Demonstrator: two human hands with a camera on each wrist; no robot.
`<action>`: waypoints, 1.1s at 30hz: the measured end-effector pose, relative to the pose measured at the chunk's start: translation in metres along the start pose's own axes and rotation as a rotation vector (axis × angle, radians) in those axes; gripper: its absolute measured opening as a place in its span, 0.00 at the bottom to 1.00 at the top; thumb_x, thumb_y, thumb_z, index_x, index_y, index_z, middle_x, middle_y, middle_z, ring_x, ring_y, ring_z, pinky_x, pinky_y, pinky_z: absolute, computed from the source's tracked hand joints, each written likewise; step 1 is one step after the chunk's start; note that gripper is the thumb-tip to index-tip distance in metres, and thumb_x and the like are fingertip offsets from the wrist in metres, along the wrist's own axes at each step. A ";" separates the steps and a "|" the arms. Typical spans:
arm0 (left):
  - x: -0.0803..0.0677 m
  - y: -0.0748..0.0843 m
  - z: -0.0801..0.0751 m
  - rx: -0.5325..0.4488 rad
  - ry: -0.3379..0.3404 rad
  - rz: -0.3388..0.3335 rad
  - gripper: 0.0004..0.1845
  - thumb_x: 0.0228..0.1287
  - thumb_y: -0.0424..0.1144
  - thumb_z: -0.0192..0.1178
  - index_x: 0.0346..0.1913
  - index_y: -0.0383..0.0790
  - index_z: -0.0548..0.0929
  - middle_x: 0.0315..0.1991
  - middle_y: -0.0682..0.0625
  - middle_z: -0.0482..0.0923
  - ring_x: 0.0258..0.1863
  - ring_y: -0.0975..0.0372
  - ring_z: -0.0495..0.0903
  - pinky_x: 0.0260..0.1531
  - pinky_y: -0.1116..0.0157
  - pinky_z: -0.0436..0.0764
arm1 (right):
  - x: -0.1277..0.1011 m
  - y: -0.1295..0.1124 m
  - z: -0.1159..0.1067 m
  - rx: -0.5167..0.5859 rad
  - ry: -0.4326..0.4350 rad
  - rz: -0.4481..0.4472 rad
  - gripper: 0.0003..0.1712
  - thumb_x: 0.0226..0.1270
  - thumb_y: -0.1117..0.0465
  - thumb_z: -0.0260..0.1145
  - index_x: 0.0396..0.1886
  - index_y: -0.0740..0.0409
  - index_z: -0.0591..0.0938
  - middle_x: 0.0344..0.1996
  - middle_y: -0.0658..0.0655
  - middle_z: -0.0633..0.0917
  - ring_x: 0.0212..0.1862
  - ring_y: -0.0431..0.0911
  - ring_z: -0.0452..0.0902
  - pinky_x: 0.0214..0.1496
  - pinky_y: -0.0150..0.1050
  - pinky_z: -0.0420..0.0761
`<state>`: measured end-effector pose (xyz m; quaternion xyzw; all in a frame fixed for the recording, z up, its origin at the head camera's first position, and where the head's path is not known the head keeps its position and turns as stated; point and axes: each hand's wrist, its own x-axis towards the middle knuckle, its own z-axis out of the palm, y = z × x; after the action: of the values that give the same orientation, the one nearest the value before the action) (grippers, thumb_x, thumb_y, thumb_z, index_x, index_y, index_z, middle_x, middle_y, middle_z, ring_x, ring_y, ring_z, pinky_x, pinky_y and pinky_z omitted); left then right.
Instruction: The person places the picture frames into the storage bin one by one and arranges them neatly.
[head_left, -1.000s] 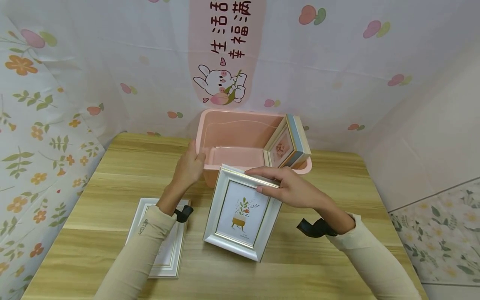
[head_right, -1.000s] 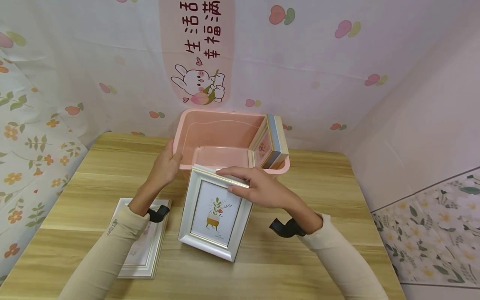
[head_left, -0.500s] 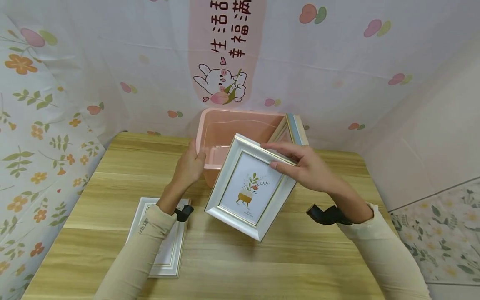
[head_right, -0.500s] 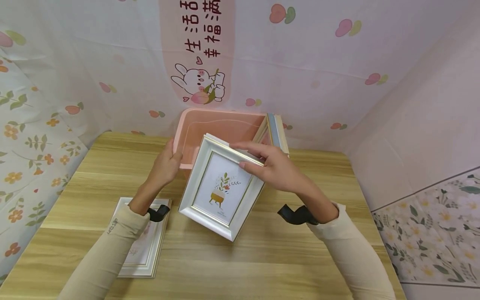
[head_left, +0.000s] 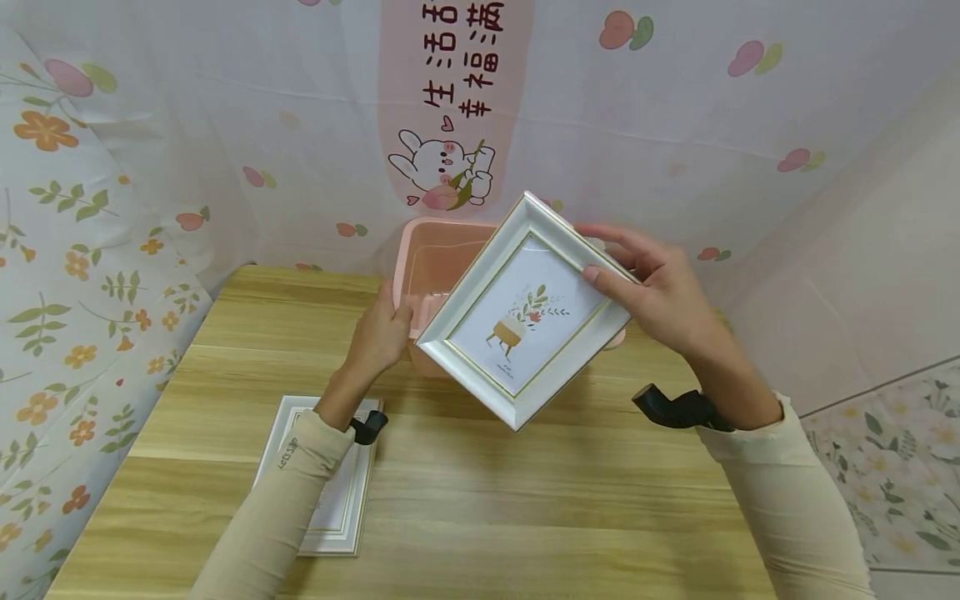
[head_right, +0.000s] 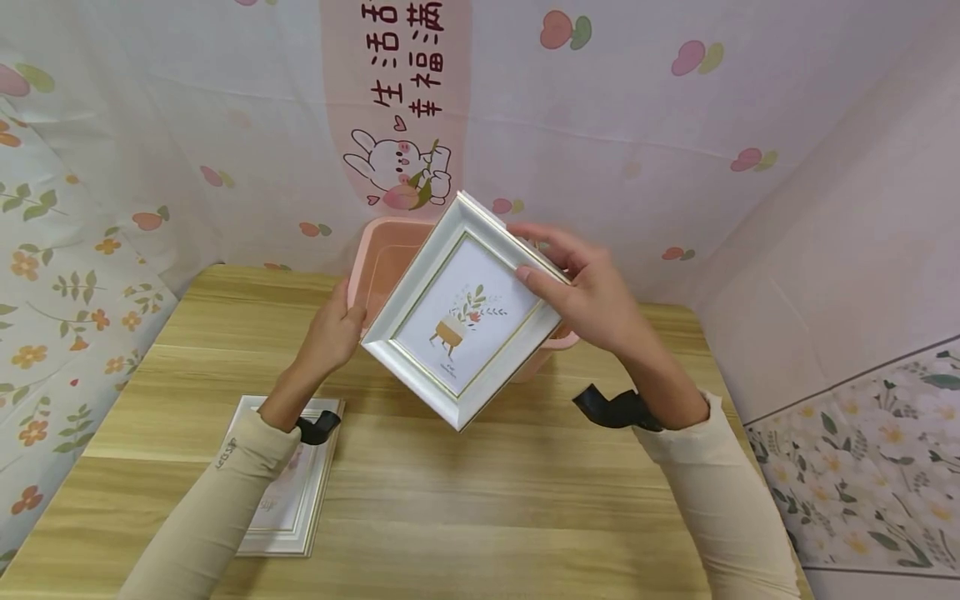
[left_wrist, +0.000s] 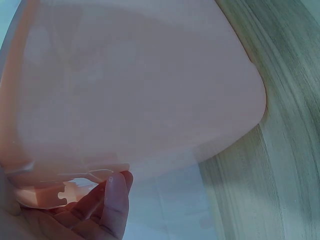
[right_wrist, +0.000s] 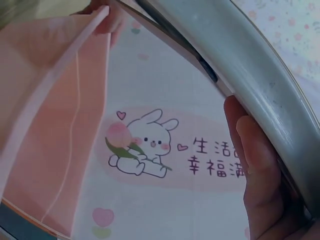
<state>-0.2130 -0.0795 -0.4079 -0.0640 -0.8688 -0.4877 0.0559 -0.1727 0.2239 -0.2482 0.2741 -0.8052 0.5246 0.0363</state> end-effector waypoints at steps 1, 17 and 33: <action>0.000 0.000 0.000 0.004 0.001 -0.001 0.24 0.66 0.41 0.41 0.63 0.36 0.58 0.44 0.43 0.72 0.39 0.53 0.72 0.39 0.51 0.71 | 0.001 -0.001 -0.001 0.007 0.016 0.004 0.26 0.58 0.71 0.60 0.58 0.56 0.72 0.34 0.62 0.82 0.28 0.49 0.81 0.25 0.37 0.79; 0.001 -0.001 0.000 0.013 -0.013 -0.038 0.25 0.65 0.40 0.41 0.64 0.37 0.56 0.49 0.40 0.71 0.42 0.53 0.73 0.40 0.49 0.71 | 0.018 -0.011 -0.006 -0.012 0.250 0.105 0.23 0.64 0.64 0.56 0.59 0.49 0.68 0.41 0.62 0.79 0.36 0.48 0.78 0.32 0.32 0.79; 0.000 0.001 -0.001 0.015 -0.014 -0.034 0.26 0.66 0.43 0.40 0.65 0.39 0.56 0.50 0.41 0.71 0.44 0.53 0.73 0.41 0.48 0.71 | 0.031 0.000 -0.002 0.086 0.315 0.186 0.30 0.65 0.73 0.49 0.63 0.45 0.62 0.52 0.65 0.68 0.53 0.57 0.69 0.49 0.49 0.73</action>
<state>-0.2133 -0.0796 -0.4071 -0.0522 -0.8738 -0.4817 0.0422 -0.1993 0.2133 -0.2362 0.1141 -0.7883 0.5960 0.1014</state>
